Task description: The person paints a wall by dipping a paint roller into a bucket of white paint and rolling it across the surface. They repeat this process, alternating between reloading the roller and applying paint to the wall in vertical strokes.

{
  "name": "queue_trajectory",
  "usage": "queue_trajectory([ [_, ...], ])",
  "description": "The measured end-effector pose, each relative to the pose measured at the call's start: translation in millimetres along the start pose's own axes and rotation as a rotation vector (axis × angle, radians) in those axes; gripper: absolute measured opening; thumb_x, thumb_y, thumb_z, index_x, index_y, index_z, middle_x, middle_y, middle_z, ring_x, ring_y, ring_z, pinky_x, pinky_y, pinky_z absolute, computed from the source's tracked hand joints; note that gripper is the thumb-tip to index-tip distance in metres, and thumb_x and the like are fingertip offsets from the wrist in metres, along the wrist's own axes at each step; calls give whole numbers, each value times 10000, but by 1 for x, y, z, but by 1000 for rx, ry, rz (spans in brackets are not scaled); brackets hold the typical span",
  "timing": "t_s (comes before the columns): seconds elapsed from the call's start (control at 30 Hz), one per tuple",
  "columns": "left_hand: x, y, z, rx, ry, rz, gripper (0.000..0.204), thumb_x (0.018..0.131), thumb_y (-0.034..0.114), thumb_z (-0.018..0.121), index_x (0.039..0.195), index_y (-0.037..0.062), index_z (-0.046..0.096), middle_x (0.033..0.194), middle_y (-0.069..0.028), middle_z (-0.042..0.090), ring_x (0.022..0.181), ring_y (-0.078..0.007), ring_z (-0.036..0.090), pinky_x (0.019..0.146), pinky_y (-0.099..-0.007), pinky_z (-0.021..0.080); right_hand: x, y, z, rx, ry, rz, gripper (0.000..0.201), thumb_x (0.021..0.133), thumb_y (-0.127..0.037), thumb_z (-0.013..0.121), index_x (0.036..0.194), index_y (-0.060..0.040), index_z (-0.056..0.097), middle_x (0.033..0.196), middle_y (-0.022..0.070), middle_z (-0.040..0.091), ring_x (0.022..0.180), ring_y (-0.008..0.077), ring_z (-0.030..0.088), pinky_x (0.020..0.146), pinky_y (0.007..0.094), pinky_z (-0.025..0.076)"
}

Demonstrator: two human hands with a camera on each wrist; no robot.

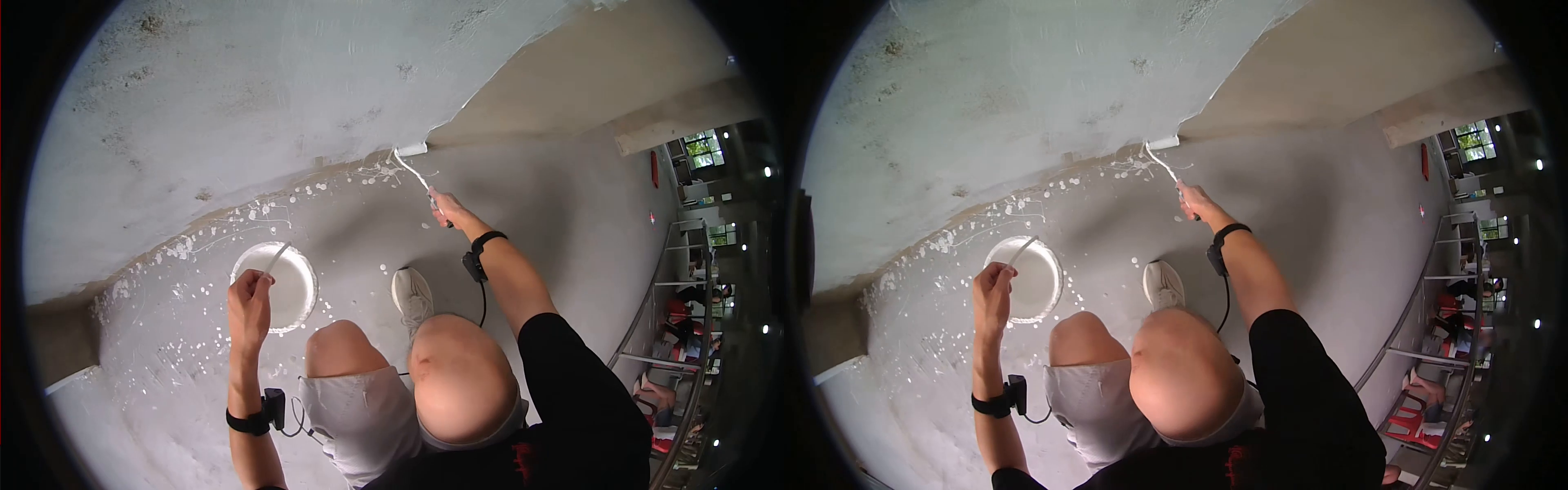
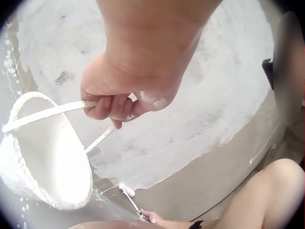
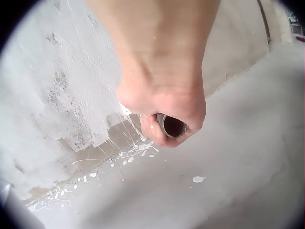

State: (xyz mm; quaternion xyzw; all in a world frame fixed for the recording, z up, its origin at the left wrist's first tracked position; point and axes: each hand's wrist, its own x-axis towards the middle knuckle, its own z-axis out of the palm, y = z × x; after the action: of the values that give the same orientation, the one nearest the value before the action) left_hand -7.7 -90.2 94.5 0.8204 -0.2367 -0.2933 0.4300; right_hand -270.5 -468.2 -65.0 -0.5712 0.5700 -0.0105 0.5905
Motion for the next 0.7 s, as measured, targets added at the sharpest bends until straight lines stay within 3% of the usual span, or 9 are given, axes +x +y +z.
queue_trajectory([
  [0.23,8,-3,-1,0,14,-22,255,882,192,549,839,-47,627,613,-30,494,579,-82,409,536,-276,338,-15,10,-15,142,-77,21,566,961,-616,412,721,-105,455,506,-24,367,373,94,300,362,285,276],
  [0.33,10,-1,0,-3,19,-36,258,880,194,552,841,-49,628,621,-38,512,584,-87,422,546,-278,353,-39,0,-22,198,-13,-52,563,954,-630,416,727,-116,456,503,-34,363,361,83,289,354,273,265],
  [0.7,12,2,19,-8,-43,12,268,877,206,548,848,-47,631,628,-60,532,596,-106,442,576,-283,383,-121,-91,-91,407,-2,-374,577,963,-631,384,706,-117,438,488,-21,353,343,91,279,341,261,246],
])
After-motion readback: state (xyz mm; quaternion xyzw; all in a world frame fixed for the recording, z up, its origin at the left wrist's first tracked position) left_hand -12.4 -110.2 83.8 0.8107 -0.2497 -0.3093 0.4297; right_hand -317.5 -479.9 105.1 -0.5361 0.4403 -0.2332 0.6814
